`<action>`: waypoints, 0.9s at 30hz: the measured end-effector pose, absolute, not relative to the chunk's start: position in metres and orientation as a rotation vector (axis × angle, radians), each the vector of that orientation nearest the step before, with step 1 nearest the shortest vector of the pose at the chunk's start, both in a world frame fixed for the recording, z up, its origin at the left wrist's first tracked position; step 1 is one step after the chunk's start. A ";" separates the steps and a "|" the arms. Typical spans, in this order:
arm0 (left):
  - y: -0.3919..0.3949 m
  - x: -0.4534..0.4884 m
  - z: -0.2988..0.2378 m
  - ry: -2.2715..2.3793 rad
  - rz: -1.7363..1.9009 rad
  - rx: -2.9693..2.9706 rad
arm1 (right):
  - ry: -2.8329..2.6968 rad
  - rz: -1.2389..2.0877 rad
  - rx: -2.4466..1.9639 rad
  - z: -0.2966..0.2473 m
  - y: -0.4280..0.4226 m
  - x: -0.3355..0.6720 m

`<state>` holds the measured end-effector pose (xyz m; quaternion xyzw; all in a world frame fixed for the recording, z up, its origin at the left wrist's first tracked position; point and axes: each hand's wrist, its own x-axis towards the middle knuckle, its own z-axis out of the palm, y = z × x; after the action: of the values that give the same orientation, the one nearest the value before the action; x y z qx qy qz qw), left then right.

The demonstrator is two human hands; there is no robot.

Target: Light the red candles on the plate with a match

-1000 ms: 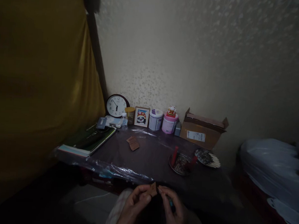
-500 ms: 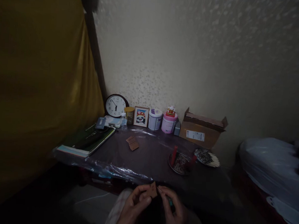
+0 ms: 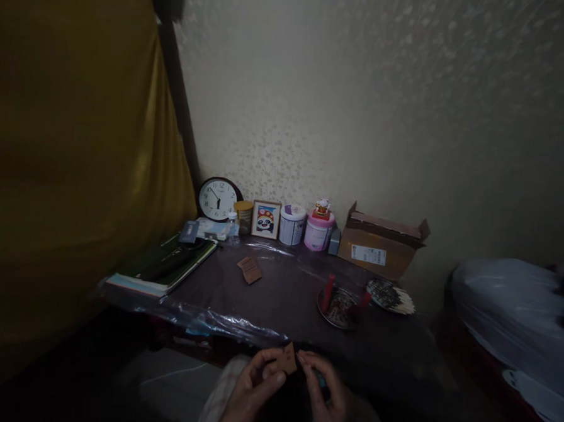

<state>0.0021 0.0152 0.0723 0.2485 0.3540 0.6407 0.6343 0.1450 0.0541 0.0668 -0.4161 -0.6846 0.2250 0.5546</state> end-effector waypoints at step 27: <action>0.014 0.002 0.077 0.855 1.461 0.571 | -1.650 0.527 -0.920 0.063 0.058 0.149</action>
<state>0.0020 0.0142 0.0773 0.2492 0.3730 0.6370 0.6269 0.1489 0.0575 0.0632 -0.3897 -0.6990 0.2234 0.5564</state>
